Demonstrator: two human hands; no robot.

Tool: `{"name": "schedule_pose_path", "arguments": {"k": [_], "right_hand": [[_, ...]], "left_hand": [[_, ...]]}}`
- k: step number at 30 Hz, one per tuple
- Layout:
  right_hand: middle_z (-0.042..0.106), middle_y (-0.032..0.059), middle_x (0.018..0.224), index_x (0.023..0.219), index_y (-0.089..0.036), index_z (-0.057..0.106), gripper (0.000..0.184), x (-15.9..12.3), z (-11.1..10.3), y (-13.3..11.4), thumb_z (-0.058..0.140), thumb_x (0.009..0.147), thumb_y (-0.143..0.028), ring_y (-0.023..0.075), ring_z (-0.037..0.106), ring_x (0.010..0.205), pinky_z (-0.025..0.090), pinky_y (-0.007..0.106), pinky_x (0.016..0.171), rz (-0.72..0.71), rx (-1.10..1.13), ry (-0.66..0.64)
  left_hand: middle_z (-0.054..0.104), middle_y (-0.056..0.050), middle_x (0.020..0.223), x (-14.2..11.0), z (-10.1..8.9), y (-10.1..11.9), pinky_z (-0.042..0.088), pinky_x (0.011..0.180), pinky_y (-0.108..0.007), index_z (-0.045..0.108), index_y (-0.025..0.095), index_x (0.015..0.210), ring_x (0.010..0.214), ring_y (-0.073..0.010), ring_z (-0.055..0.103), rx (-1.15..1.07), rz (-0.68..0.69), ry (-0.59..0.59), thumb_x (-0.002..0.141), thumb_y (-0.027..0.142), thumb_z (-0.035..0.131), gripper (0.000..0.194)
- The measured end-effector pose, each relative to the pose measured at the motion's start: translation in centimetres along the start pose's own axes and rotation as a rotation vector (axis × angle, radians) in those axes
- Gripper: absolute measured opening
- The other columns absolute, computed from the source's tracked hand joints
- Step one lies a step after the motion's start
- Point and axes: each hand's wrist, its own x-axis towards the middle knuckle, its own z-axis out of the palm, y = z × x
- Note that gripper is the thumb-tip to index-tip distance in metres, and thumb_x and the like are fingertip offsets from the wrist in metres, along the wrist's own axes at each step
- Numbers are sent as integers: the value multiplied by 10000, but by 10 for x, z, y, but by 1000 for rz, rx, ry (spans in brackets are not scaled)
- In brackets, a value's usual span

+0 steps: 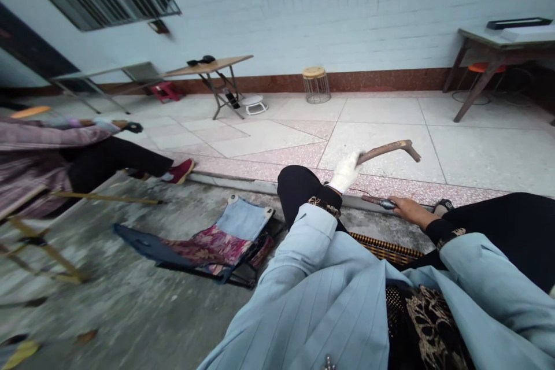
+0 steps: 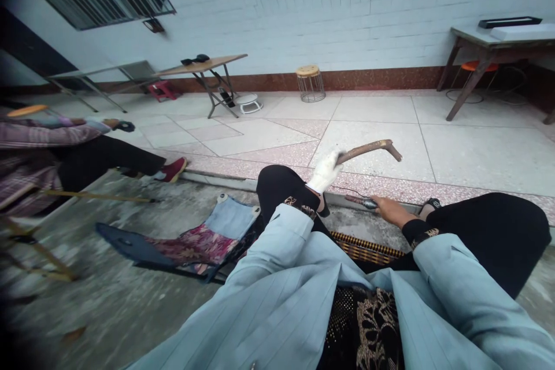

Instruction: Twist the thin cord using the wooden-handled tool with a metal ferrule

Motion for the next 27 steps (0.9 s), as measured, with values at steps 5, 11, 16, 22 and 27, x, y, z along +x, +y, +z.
{"name": "schedule_pose_path", "arguments": {"k": [5,11,16,22,27], "right_hand": [[721,135,1121,1166,-168,682,345,2,-17,-11,492,884,-221,262,658,1052,479,375,940,-15,104,293],[702,126,1088,1179,-180,654,352,-13,-67,-12,436,942,-322,262,636,1049,476,418,959,-64,180,923],[680,140,1203,1325,-180,576,505,-20,-68,3,533,895,-442,301,622,1108,473,465,966,-106,166,507],[729,75,1071,1194,-221,645,386,-24,-74,-4,557,862,-397,258,674,960,512,362,836,-57,309,268],[558,-47,551,1118,-187,591,367,-25,-84,-18,507,877,-449,163,561,515,445,278,539,93,591,262]], "left_hand": [[610,-98,1243,0,15,2,417,1009,-385,499,206,1350,1149,-246,553,175,127,-89,883,157,532,472],[630,-77,1206,-9,27,7,430,937,-357,494,187,1340,1077,-230,575,352,353,-190,909,192,522,432],[601,-82,1284,-13,24,18,414,937,-376,459,190,1385,1110,-229,552,414,544,-248,913,176,484,473],[582,-81,1328,-16,24,18,359,1061,-430,481,225,1394,1216,-247,512,141,409,-161,931,232,488,463],[434,-117,1490,-15,37,20,289,1150,-451,306,229,1508,1382,-240,391,-461,-110,162,959,357,462,585]]}}
